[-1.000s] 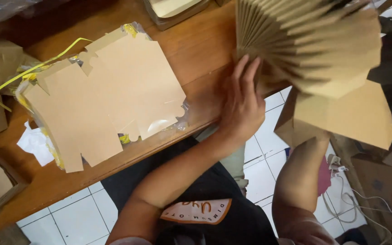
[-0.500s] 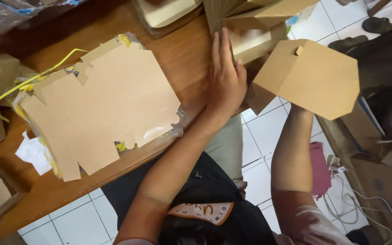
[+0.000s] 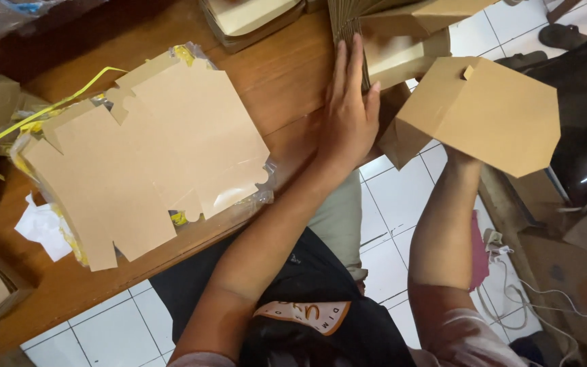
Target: The person folds flat cardboard pieces into small boxes by hand, tucking flaps to form the structure. They place finished boxes into a stack and continue folding additional pieces from a pile on the table.
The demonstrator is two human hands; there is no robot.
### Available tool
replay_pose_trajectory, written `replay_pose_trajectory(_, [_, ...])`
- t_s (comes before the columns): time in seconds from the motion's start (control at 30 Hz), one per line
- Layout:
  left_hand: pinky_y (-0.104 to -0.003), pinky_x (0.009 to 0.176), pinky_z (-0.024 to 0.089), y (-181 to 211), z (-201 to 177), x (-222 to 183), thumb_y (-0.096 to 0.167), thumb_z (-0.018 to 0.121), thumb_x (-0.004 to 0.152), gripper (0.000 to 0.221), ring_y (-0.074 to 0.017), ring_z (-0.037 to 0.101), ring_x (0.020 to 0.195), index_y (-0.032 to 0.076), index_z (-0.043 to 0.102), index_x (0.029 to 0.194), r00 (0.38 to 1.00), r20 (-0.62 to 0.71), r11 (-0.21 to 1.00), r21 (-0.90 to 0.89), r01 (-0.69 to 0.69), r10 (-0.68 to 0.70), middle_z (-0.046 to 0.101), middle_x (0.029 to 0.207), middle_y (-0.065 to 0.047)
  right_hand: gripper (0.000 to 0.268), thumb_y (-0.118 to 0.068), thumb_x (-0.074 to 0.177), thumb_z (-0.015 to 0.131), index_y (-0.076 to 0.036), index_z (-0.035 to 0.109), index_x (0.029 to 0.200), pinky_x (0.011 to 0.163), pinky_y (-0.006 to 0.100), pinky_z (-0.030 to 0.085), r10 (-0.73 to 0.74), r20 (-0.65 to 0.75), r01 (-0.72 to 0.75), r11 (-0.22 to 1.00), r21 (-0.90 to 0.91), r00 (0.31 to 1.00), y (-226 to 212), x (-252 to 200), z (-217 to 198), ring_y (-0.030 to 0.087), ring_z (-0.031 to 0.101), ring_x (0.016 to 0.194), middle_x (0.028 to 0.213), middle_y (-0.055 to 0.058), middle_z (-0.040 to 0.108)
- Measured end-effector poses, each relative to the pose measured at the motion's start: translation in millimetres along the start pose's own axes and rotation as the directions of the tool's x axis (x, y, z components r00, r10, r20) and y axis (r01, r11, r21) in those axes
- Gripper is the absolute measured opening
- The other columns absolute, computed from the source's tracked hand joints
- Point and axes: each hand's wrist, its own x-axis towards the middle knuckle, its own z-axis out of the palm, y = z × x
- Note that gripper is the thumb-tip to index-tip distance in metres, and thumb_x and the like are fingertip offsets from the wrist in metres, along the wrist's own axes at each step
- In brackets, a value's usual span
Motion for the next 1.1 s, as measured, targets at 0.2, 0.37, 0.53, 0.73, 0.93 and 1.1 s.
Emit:
replay_pose_trajectory(0.2, [-0.045, 0.126, 0.031, 2, -13, 0, 0.019, 0.048, 0.105, 0.060, -0.0430, 0.021, 0.156, 0.020, 0.015, 0.156, 0.997, 0.016, 0.983, -0.165, 0.080, -0.079, 0.010, 0.167, -0.025, 0.002, -0.007, 0.098, 0.062, -0.006, 0.063, 0.100, 0.068, 0.038, 0.048, -0.035, 0.017, 0.034, 0.999, 0.017, 0.999, -30, 35, 4, 0.028, 0.060, 0.072, 0.080, 0.008, 0.057])
replay_pose_trajectory(0.37, [-0.046, 0.130, 0.032, 41, -86, -27, 0.032, 0.040, 0.109, 0.049, -0.0322, 0.027, 0.154, 0.009, 0.028, 0.151, 0.999, -0.003, 0.962, -0.269, -0.050, 0.051, 0.024, 0.160, -0.019, 0.003, -0.008, 0.100, 0.063, -0.007, 0.064, 0.102, 0.069, 0.038, 0.049, -0.077, 0.027, 0.076, 0.996, 0.049, 0.997, -44, 44, 10, 0.028, 0.061, 0.073, 0.081, 0.008, 0.058])
replay_pose_trajectory(0.53, [-0.044, 0.107, 0.050, 21, -132, -45, 0.081, 0.064, 0.068, 0.105, -0.0278, 0.062, 0.123, 0.008, 0.049, 0.142, 0.918, 0.019, 0.906, -0.176, -0.386, 0.395, 0.056, 0.139, -0.007, 0.004, -0.009, 0.102, 0.064, -0.007, 0.066, 0.105, 0.069, 0.037, 0.050, -0.093, 0.033, 0.090, 0.993, 0.081, 0.995, -62, 42, 16, 0.028, 0.063, 0.074, 0.082, 0.008, 0.059])
replay_pose_trajectory(0.73, [-0.050, 0.056, 0.050, 57, -191, -16, 0.050, 0.056, 0.090, 0.055, -0.0455, 0.062, 0.060, -0.003, 0.064, 0.076, 0.999, -0.026, 0.997, 0.064, -0.038, 0.040, 0.059, 0.058, -0.021, 0.005, -0.010, 0.104, 0.065, -0.007, 0.068, 0.107, 0.070, 0.037, 0.051, -0.128, 0.018, 0.125, 0.984, 0.124, 0.992, -104, 50, 23, 0.028, 0.064, 0.075, 0.083, 0.008, 0.060])
replay_pose_trajectory(0.93, [-0.023, 0.036, 0.048, 25, -197, 46, 0.051, 0.053, 0.079, 0.047, -0.0112, 0.059, 0.047, 0.006, 0.064, 0.082, 0.814, 0.071, 0.712, -0.446, 0.542, -0.576, 0.061, 0.060, -0.004, 0.027, 0.004, 0.100, 0.059, -0.005, 0.054, 0.125, 0.066, 0.028, 0.051, 0.009, -0.131, 0.032, 0.951, 0.309, 0.991, -145, 58, 31, 0.021, 0.065, 0.081, 0.115, 0.014, 0.054])
replay_pose_trajectory(1.1, [-0.023, 0.057, 0.021, -23, -176, 71, 0.055, 0.060, 0.085, 0.047, -0.0057, 0.027, 0.063, 0.020, 0.036, 0.067, 0.958, 0.037, 0.912, -0.297, 0.283, -0.286, 0.029, 0.066, 0.009, 0.022, 0.012, 0.097, 0.058, 0.003, 0.062, 0.117, 0.110, 0.044, 0.047, -0.085, -0.089, 0.104, 0.966, 0.236, 0.992, -133, 40, 46, 0.036, 0.052, 0.125, 0.131, 0.020, 0.048])
